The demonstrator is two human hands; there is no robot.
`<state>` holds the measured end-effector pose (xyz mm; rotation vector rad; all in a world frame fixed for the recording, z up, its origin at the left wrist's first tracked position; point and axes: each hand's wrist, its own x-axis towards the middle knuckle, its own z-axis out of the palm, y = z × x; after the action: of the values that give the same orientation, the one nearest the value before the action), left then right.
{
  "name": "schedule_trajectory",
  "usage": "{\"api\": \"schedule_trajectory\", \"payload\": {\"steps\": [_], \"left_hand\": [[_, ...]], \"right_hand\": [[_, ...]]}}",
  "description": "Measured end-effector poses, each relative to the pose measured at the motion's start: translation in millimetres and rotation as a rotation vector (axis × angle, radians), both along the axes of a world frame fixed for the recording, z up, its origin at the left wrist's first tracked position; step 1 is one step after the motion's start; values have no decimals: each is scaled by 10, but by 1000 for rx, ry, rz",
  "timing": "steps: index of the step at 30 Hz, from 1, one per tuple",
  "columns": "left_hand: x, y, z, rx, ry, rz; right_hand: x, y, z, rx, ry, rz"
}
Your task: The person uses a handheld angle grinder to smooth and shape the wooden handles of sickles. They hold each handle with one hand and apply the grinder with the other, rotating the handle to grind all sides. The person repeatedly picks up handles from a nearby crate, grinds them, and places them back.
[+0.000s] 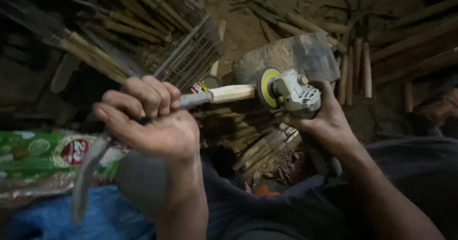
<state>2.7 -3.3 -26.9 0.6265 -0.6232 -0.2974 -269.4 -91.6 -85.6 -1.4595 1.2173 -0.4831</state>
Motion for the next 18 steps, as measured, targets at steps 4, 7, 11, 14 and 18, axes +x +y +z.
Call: {"api": "schedule_trajectory", "payload": {"steps": [4,7,11,14,18], "left_hand": [[86,-19,-61,-75,-16,-59],[88,-6,-83,-62,-73,-56],[19,57,-84,-25,-96,-20],[-28,64,-79,-40,-86,-60],[-90,72,-61,-53,-63,-77]], "right_hand": [[43,3,20,114,-222,66],[82,40,124,14,18,69],[143,94,246,-97,85,144],[180,170,287,-142,90,197],[244,178,302,571,-453,-104]]}}
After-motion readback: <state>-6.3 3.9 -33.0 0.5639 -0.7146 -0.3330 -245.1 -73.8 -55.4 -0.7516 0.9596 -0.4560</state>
